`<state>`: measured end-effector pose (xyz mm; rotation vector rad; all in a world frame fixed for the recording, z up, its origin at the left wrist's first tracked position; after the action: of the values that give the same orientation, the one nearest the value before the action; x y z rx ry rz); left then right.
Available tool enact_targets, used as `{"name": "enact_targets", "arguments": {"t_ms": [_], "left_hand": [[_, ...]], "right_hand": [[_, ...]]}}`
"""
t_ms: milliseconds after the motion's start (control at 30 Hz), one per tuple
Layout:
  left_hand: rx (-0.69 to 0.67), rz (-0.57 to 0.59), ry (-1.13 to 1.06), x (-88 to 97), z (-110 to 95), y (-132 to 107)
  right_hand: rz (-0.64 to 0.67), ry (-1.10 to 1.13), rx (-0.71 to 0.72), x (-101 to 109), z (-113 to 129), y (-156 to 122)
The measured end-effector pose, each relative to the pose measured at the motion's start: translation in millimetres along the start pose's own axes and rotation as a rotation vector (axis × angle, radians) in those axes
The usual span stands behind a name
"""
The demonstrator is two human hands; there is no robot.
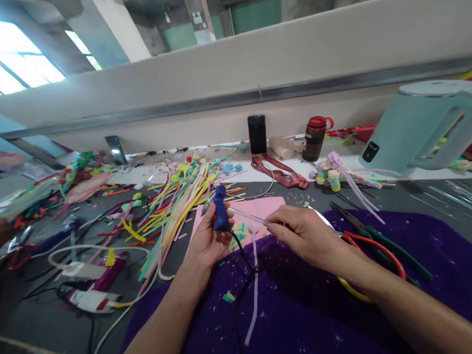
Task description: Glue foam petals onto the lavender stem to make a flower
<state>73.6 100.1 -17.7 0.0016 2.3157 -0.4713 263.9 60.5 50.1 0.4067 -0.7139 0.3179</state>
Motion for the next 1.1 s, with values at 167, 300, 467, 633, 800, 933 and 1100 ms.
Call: {"name": "enact_targets", "arguments": {"t_ms": [167,300,467,633,800,933,1100], "left_hand": [[-0.003,0.089,0.081,-1.1,6,-1],[0.004,0.119,0.135,0.3,10,-1],[0.068,0.141,0.133,-3.0,13,-3],[0.069,0.168,0.182,-6.6,15,-5],[0.047,0.185,0.213,-6.7,15,-5],[0.033,0.190,0.248,-7.2,14,-5],[-0.050,0.212,0.363,-11.0,9,-8]], "right_hand": [[-0.050,-0.075,-0.066,5,-10,-1],[-0.061,-0.128,-0.058,10,-15,-1],[-0.119,-0.140,0.028,20,-14,1],[-0.154,-0.170,0.023,21,-18,1],[-0.175,-0.192,0.016,19,-23,2],[-0.156,-0.225,0.031,18,-24,2],[-0.211,-0.389,0.047,18,-24,-1]]}}
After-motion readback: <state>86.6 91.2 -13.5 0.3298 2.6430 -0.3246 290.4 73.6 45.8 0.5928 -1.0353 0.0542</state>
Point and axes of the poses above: each hand's wrist, its own y-axis towards the middle knuckle, its own x-axis out of the back of the hand, z = x × y, the point moved 5 cm from there along y, towards the middle knuckle, and after that the axes turned 4 degrees about -x, right-handed, at the moved point
